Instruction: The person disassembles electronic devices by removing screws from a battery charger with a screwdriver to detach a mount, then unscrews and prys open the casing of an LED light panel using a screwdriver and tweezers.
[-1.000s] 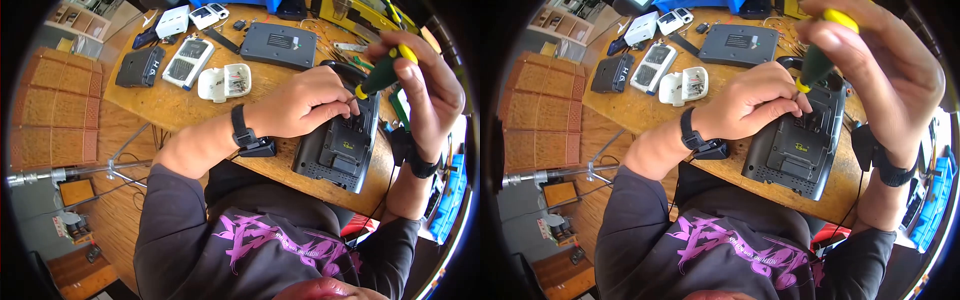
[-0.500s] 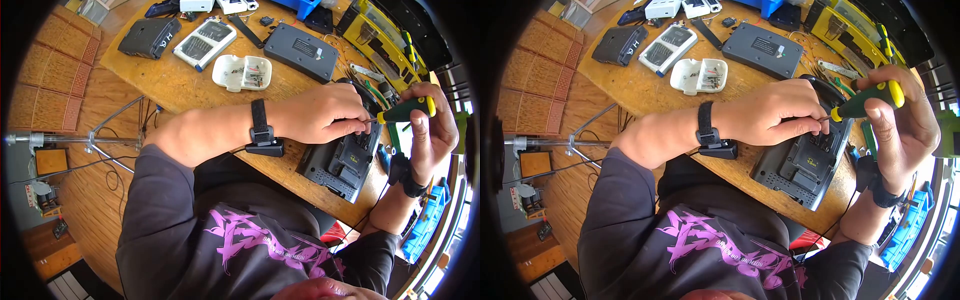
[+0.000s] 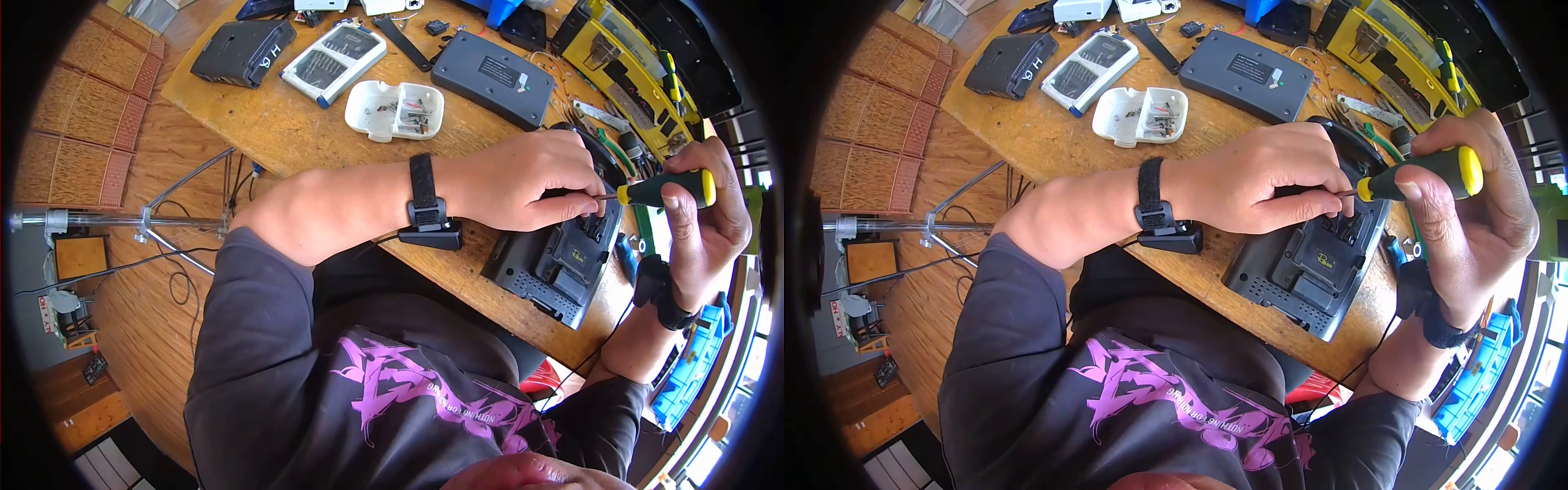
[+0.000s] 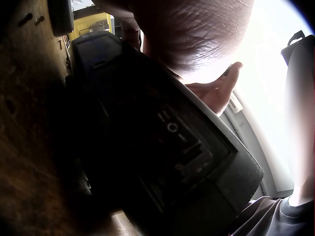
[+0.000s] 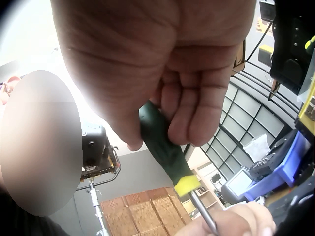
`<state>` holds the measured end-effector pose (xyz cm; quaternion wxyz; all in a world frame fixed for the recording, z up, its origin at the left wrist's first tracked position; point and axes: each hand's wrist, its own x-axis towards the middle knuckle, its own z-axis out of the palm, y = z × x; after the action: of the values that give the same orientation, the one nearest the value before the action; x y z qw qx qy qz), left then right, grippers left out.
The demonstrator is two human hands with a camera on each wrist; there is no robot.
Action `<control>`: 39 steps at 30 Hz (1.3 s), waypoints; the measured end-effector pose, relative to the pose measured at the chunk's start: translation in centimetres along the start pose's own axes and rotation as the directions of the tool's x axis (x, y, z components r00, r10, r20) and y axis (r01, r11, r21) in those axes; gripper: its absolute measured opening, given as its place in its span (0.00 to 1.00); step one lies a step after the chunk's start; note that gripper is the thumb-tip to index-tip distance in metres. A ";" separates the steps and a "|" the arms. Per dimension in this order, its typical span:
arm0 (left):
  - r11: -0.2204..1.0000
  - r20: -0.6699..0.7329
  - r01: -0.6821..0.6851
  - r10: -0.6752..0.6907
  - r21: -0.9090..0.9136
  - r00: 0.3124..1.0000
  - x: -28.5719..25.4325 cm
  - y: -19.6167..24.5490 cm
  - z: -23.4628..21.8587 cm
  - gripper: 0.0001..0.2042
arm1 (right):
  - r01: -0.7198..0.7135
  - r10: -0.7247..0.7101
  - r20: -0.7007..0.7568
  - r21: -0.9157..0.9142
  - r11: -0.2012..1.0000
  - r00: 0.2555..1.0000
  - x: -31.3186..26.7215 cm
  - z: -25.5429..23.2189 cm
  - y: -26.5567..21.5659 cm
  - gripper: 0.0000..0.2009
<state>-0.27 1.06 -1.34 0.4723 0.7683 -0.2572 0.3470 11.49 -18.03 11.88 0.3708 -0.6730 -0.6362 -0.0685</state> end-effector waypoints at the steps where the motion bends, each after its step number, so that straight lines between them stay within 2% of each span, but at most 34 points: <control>1: 1.000 0.008 0.005 -0.005 0.004 1.000 0.0 0.0 -0.1 0.03 | -0.024 0.024 -0.004 0.002 1.000 1.000 0.0 0.1 -0.1 0.19; 16: 1.000 -0.048 0.013 -0.014 -0.015 0.999 -0.1 0.0 0.5 0.04 | -0.056 0.058 -0.039 0.043 0.998 0.998 -0.2 0.3 0.4 0.21; 19: 1.000 -0.043 0.012 -0.012 -0.013 0.999 -0.1 0.0 0.4 0.04 | -0.007 0.006 -0.047 -0.003 1.000 0.999 -0.3 0.3 0.7 0.22; 26: 1.000 -0.036 0.013 -0.014 -0.015 0.999 -0.1 -0.1 0.4 0.03 | -0.005 0.004 -0.026 -0.015 1.000 1.000 -0.2 0.3 0.4 0.22; 28: 1.000 -0.035 0.017 -0.017 -0.003 0.999 -0.1 0.0 0.4 0.03 | -0.061 0.062 -0.019 0.032 0.998 0.998 -0.2 0.2 0.2 0.22; 39: 1.000 -0.030 0.015 -0.015 -0.005 0.999 -0.1 -0.1 0.4 0.05 | -0.036 0.036 -0.012 0.001 0.999 0.999 0.0 0.3 0.0 0.21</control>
<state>-0.14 0.77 -1.55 0.4806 0.7638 -0.2449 0.3544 11.40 -17.88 11.69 0.3759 -0.6838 -0.6220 -0.0656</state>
